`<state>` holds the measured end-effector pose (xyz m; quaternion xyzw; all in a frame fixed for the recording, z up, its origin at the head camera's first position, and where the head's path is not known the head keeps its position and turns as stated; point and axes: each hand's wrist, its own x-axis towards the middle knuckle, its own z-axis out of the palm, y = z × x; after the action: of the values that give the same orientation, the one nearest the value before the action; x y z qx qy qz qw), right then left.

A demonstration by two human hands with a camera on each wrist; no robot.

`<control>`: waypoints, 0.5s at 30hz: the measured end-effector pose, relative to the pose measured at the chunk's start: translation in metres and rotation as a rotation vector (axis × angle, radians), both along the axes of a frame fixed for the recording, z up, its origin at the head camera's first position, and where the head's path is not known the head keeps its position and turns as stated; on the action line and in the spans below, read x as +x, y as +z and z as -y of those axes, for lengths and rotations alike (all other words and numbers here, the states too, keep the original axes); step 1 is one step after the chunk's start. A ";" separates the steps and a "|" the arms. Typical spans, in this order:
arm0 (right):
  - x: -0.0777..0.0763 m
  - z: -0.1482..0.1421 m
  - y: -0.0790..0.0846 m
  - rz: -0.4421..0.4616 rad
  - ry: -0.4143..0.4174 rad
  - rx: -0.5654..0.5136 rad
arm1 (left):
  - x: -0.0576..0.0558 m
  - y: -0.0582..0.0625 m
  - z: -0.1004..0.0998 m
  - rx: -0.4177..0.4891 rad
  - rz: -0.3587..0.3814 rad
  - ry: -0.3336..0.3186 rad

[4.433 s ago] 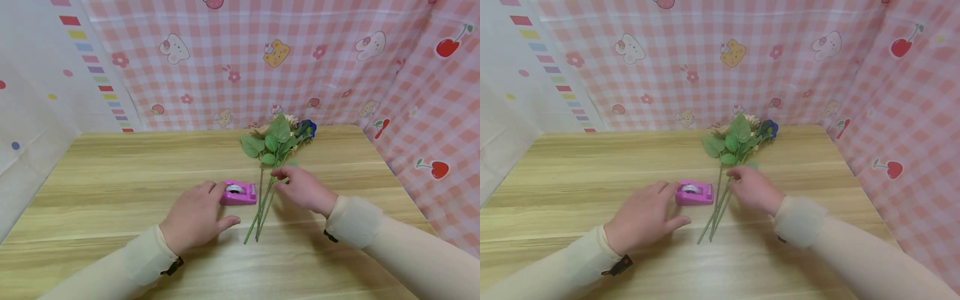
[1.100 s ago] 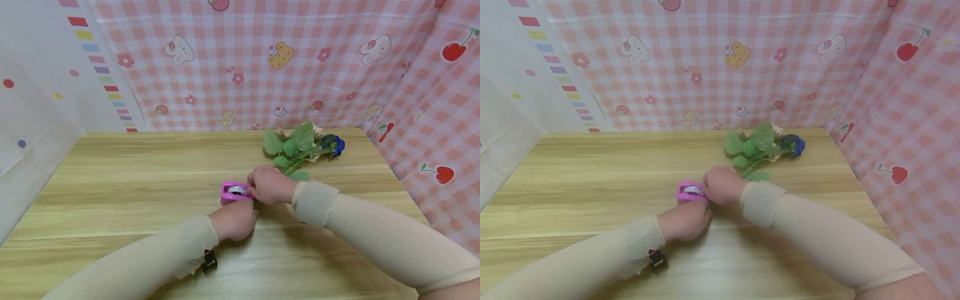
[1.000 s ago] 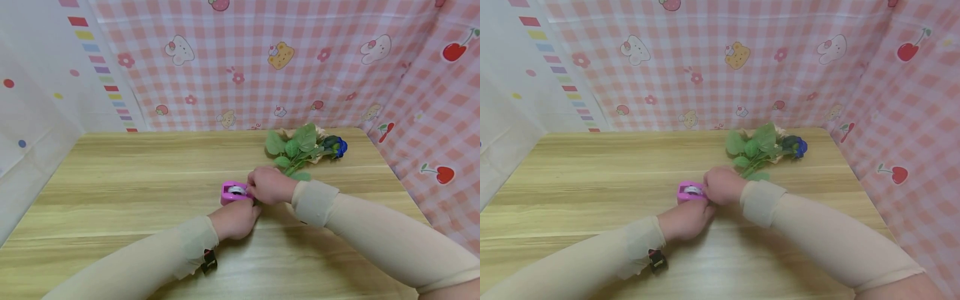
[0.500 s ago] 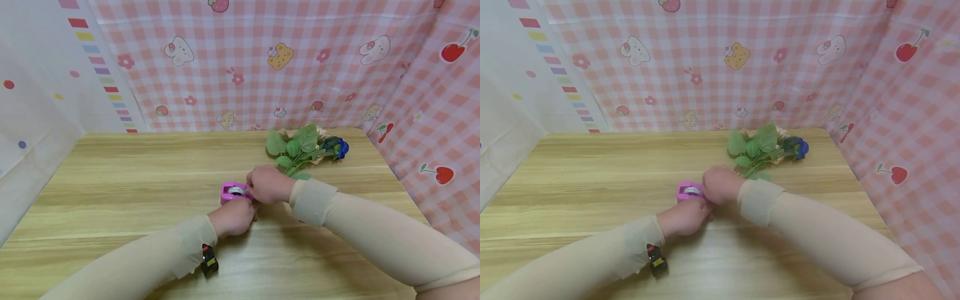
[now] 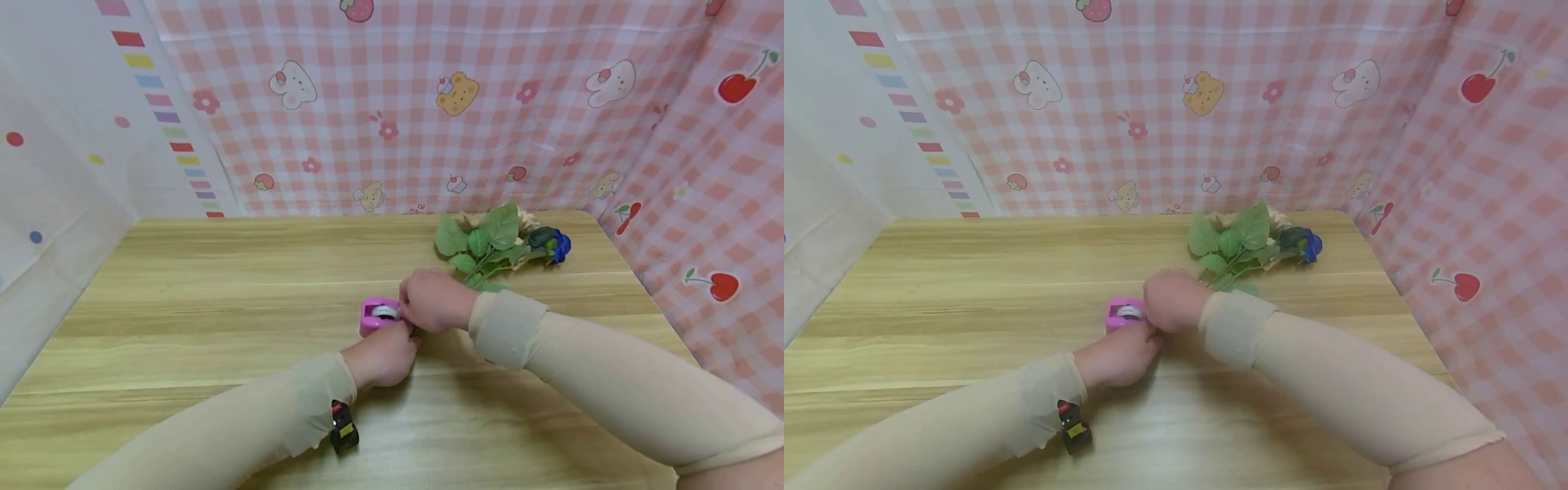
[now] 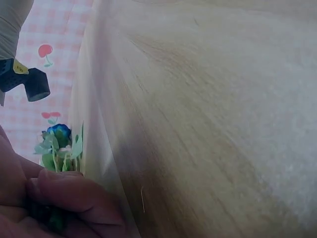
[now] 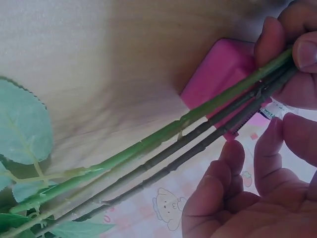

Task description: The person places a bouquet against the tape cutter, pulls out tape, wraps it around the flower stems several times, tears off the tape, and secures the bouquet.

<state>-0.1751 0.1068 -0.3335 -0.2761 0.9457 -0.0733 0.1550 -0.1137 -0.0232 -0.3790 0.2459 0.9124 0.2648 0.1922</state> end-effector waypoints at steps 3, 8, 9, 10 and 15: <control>0.000 0.002 0.002 0.018 -0.024 0.014 | 0.000 -0.002 -0.001 0.105 0.098 0.109; -0.001 0.007 0.004 0.056 -0.083 0.051 | 0.000 -0.002 -0.002 0.128 0.140 0.144; -0.001 0.008 0.004 0.060 -0.091 0.060 | 0.000 -0.002 -0.002 0.125 0.142 0.143; -0.002 0.008 0.004 0.061 -0.096 0.070 | -0.001 -0.002 -0.002 0.125 0.145 0.143; -0.002 0.012 0.006 0.064 -0.101 0.112 | -0.002 -0.003 -0.002 0.117 0.161 0.148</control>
<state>-0.1774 0.0949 -0.3271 -0.2164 0.9556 -0.0367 0.1966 -0.1157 -0.0212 -0.3816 0.1664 0.8926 0.3502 0.2302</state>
